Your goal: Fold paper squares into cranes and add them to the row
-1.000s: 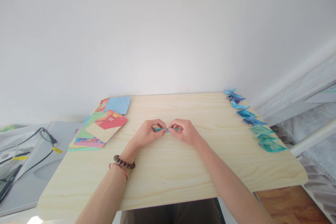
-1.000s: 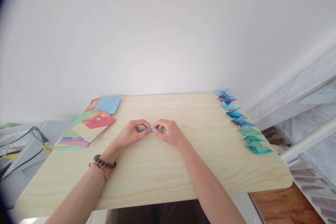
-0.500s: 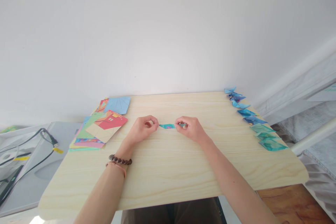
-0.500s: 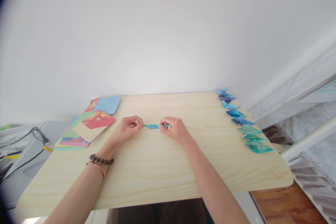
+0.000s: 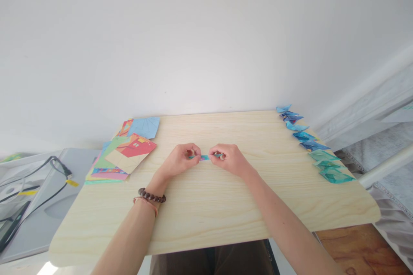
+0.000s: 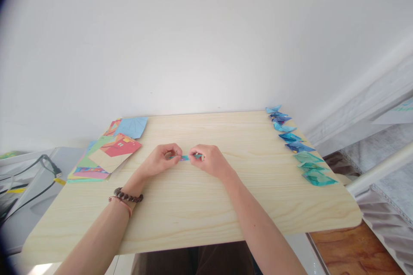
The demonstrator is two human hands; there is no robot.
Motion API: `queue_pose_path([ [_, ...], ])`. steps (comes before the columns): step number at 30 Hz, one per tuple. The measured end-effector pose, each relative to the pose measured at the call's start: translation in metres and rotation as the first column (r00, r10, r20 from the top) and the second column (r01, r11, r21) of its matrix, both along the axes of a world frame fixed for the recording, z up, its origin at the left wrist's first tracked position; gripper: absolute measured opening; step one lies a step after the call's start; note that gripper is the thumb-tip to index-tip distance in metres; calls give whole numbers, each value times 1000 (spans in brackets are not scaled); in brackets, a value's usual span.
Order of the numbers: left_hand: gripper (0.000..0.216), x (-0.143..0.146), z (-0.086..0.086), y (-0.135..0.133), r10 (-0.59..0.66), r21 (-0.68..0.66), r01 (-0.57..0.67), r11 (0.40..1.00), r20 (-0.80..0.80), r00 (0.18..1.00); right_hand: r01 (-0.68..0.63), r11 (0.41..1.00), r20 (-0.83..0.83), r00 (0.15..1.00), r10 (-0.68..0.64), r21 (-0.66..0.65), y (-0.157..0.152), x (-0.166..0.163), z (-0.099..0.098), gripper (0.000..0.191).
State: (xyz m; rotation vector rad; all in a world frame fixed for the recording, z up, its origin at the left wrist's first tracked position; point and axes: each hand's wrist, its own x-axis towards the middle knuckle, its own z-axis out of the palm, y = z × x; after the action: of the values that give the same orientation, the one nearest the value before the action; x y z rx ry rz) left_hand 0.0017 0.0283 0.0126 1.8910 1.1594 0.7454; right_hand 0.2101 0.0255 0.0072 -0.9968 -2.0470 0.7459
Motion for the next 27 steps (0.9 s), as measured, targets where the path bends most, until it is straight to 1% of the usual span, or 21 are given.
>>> queue_pose_path([
  [5, 11, -5, 5, 0, 9, 1, -9, 1000, 3, 1000, 15, 1000, -7, 1000, -15, -5, 2, 4, 2, 13],
  [9, 11, -10, 5, 1, 18, 5, -18, 1000, 41, 999, 5, 1000, -21, 1000, -5, -18, 2, 9, 5, 13],
  [14, 12, -13, 2, 3, 13, -47, -9, 999, 78, 997, 13, 999, -27, 1000, -14, -37, 3, 14, 4, 14],
  [20, 10, -15, 3, 2, -16, -94, 20, 995, 36, 999, -6, 998, -44, 999, 3, -66, 3, 17, 6, 13],
  [23, 8, -21, 2, 3, 1, -100, 0, 995, 6, 1000, 39, 995, -64, 997, -45, -87, 3, 21, 8, 13],
  [25, 8, -24, 2, 3, 7, -106, -5, 994, 14, 1000, 70, 992, -73, 994, -78, -106, 4, 23, 8, 13],
  [27, 11, -23, 2, 3, -12, -132, 15, 991, 21, 1000, 62, 991, -79, 994, -72, -122, 5, 23, 6, 14],
])
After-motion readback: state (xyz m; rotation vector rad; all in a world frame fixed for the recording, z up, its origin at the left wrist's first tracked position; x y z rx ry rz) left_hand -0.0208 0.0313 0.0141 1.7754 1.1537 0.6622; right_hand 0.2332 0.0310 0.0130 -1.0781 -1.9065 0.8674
